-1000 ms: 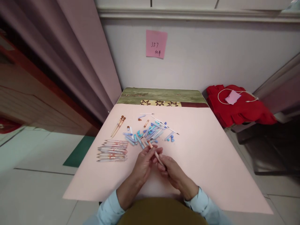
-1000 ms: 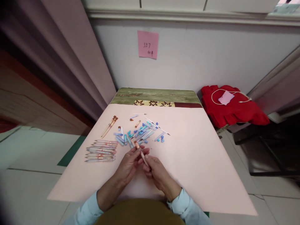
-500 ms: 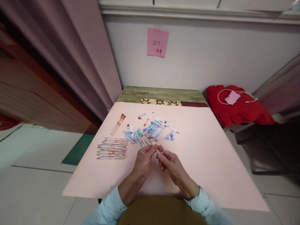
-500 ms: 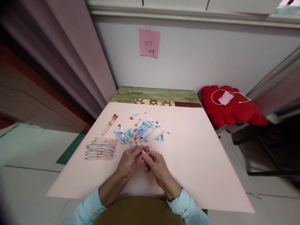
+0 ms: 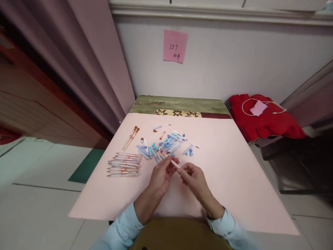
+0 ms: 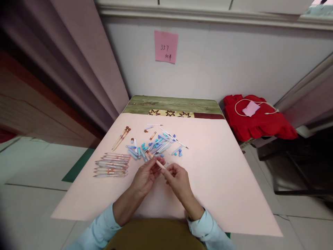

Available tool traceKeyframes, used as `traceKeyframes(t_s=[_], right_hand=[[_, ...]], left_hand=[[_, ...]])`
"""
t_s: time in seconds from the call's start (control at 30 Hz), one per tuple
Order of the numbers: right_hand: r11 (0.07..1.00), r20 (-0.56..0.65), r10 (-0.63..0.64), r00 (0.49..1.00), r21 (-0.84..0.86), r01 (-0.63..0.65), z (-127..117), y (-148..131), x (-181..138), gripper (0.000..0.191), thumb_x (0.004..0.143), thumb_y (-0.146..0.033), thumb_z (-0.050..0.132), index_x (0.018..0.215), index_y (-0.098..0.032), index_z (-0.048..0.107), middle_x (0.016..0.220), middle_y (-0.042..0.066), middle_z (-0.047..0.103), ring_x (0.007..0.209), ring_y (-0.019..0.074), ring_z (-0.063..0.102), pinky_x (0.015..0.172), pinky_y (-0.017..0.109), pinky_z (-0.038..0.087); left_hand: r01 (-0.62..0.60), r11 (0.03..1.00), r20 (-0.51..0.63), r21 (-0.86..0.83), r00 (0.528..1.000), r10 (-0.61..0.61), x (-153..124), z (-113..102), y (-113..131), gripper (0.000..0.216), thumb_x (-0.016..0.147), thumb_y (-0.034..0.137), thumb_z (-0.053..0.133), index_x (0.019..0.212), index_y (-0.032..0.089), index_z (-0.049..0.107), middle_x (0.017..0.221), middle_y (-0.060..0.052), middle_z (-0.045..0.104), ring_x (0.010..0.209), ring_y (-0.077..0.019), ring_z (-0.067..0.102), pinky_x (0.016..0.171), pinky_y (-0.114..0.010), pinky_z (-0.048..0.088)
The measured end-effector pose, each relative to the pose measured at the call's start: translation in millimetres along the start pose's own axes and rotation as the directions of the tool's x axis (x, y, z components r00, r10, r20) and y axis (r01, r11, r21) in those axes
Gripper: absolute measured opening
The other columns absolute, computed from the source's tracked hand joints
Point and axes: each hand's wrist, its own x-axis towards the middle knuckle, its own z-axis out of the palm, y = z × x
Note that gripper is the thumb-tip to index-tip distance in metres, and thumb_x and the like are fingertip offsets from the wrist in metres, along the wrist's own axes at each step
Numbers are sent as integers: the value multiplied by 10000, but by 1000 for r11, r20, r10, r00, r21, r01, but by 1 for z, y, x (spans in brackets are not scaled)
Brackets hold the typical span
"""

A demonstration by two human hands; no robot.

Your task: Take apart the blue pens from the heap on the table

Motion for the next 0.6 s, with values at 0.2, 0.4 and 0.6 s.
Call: traceKeyframes(t_s=[0.2, 0.4, 0.6], right_hand=[[999, 48, 50, 998, -5, -50, 4, -2, 2, 474, 854, -648, 518, 850, -181, 603, 544, -34, 555, 393, 99, 454, 368, 206, 333], [998, -27, -41, 999, -54, 40, 6, -2, 3, 324, 801, -500, 664, 798, -181, 605, 593, -32, 563, 452, 91, 471, 418, 203, 368], [992, -105, -115, 988, -72, 108, 1, 0, 5, 235, 758, -372, 717, 819, -208, 560, 631, -55, 534, 495, 98, 493, 452, 209, 431]], left_hand=[[-11, 999, 24, -37, 1000, 12, 5, -3, -4, 302, 686, 338, 824, 859, 114, 721, 898, -103, 733, 860, -189, 682, 805, -308, 534], [-2, 998, -9, -55, 1000, 2, 7, -5, 1, 220, 763, 293, 768, 875, 114, 704, 911, -113, 742, 870, -201, 697, 787, -316, 551], [17, 991, -60, -129, 998, -25, 12, -5, 11, 111, 882, 210, 630, 901, 110, 672, 901, -128, 749, 872, -219, 721, 818, -357, 574]])
